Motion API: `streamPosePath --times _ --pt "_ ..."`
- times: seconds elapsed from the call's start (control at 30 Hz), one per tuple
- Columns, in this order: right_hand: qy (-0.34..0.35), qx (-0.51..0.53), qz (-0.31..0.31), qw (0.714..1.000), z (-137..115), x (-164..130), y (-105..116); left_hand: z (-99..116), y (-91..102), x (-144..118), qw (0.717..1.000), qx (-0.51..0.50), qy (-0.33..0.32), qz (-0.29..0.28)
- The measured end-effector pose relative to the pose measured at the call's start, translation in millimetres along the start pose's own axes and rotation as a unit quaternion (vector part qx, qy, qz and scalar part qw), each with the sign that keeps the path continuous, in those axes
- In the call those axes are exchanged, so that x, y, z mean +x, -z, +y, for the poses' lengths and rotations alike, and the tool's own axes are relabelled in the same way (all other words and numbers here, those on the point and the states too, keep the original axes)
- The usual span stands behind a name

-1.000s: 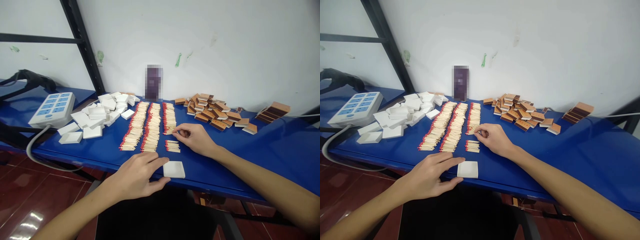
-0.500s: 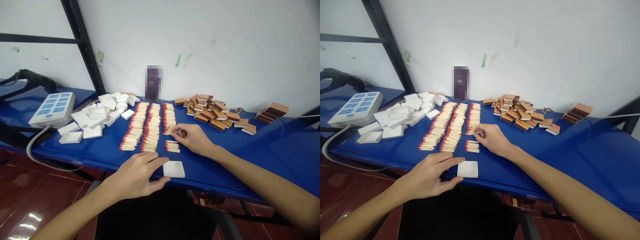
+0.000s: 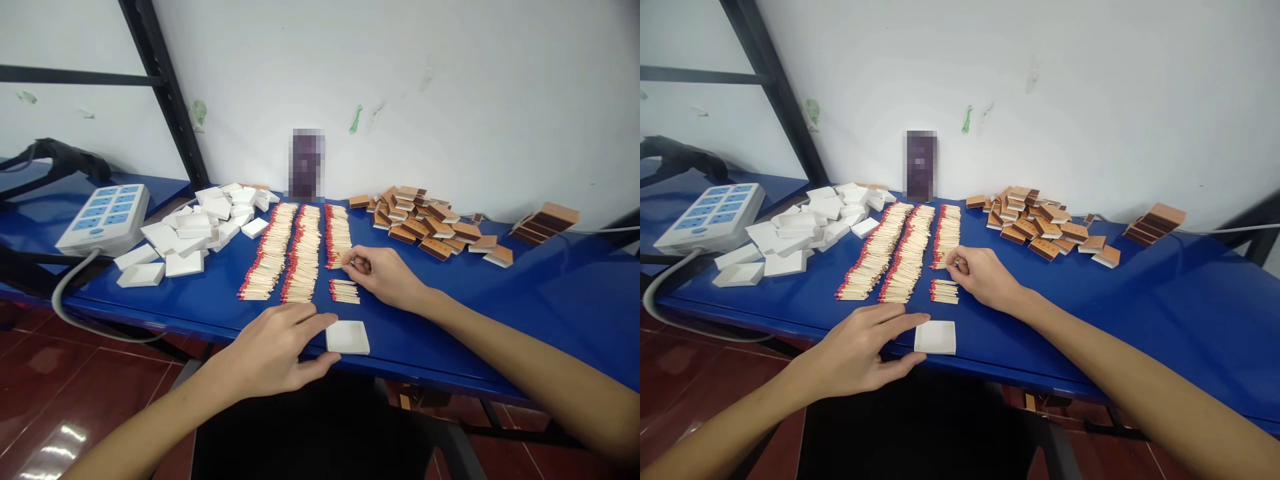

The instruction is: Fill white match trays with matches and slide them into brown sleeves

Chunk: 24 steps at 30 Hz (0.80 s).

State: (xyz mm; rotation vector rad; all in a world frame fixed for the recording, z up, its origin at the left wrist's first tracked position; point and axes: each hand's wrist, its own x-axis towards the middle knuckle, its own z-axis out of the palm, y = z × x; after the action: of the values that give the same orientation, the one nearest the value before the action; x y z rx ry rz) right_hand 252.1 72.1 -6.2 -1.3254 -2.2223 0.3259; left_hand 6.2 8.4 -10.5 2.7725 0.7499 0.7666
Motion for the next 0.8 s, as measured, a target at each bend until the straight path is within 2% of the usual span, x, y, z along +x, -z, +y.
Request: streamPosePath --times 0.8 --pt "0.021 0.047 -0.051 0.997 1.2 -7.4 5.6 -0.9 -0.7 -2.2 1.000 -0.001 -0.002 -0.002"
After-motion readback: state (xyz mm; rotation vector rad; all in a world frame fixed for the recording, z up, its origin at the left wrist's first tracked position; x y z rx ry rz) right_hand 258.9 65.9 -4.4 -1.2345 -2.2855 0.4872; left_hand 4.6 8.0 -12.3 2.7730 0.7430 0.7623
